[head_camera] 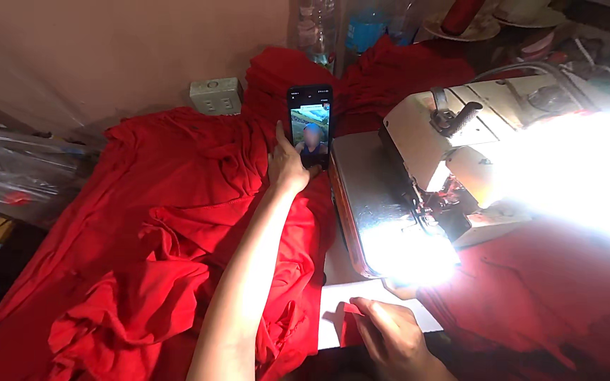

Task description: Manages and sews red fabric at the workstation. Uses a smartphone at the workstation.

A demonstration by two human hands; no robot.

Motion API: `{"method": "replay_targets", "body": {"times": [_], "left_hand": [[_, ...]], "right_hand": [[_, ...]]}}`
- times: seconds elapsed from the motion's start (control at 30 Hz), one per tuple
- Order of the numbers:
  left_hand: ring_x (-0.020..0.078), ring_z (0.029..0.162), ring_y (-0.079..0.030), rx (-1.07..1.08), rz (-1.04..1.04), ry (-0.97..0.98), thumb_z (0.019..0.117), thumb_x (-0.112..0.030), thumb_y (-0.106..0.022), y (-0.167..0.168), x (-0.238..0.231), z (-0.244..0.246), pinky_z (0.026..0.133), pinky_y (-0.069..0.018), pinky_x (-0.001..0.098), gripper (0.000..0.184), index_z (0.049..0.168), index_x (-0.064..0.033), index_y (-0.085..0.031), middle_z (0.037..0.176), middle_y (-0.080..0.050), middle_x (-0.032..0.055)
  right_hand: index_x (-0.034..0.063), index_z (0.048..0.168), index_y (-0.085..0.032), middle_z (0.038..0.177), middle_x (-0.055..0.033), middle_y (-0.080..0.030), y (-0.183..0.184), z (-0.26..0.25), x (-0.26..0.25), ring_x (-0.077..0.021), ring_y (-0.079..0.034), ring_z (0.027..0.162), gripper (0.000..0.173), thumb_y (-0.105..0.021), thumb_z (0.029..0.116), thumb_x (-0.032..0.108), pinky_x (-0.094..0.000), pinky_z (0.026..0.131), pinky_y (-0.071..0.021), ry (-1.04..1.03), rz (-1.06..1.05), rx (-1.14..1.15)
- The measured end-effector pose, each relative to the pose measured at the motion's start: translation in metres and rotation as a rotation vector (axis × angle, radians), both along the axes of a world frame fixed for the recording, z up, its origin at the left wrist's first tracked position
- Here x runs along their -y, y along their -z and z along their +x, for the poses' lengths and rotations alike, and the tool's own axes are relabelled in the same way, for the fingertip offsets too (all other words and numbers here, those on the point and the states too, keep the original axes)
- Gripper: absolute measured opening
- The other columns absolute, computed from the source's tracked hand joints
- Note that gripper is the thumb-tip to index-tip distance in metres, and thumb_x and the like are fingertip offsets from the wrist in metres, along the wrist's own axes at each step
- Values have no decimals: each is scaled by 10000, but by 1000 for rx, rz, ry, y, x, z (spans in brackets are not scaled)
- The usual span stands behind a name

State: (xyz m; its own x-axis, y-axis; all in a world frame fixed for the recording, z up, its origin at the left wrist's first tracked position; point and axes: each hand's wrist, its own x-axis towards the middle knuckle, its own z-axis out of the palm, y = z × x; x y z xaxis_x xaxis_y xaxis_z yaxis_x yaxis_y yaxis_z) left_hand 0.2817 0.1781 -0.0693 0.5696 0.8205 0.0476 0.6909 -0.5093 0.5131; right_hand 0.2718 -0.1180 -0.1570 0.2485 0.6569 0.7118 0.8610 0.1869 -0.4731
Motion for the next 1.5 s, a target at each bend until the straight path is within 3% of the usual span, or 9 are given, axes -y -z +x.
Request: {"method": "replay_targets", "body": {"times": [1.2,1.27,1.33,1.4,1.47,1.5], "left_hand": [[435,1310,-517,-38,-4,-7,693,-384,-935,2,-4,1,1087,-400,553,1382,1603,-46,50,1443,-474,306],[429,1319,-506,-61,18,17,705,-382,-926,2,-4,0,1093,-385,551,1326,1605,-34,-17,1497,-416,310],[416,1343,-475,-58,33,33,715,-367,-927,2,-3,0,1103,-363,536,1212,1609,-38,-177,1587,-297,289],[412,1334,-495,-84,32,29,714,-372,-923,1,-3,0,1105,-371,530,1272,1606,-38,-80,1552,-346,301],[416,1338,-481,-54,22,29,706,-355,-933,2,-3,0,1112,-352,537,1270,1614,-23,-108,1562,-337,294],[422,1323,-505,-49,22,23,693,-355,-938,2,-3,0,1109,-367,544,1322,1604,-19,-41,1508,-409,304]], "right_hand": [[45,924,-674,628,-31,-609,-1,0,0,-82,-585,554,196,-527,992,157,-172,550,-479,-9,-10,-7],[46,923,-673,623,-29,-605,-1,0,0,-84,-584,552,200,-523,992,159,-173,547,-479,-6,-9,-1],[46,920,-673,620,-28,-603,-1,0,0,-86,-582,551,200,-525,988,161,-172,547,-477,-3,-7,5],[47,921,-674,619,-29,-603,-1,0,0,-84,-581,549,201,-526,990,164,-173,546,-476,-3,-7,7],[46,924,-674,619,-29,-601,0,0,0,-84,-579,548,203,-522,992,163,-173,545,-475,-2,-8,7],[47,926,-674,619,-27,-602,0,0,0,-83,-579,547,204,-521,994,163,-173,544,-475,-1,-11,6]]}}
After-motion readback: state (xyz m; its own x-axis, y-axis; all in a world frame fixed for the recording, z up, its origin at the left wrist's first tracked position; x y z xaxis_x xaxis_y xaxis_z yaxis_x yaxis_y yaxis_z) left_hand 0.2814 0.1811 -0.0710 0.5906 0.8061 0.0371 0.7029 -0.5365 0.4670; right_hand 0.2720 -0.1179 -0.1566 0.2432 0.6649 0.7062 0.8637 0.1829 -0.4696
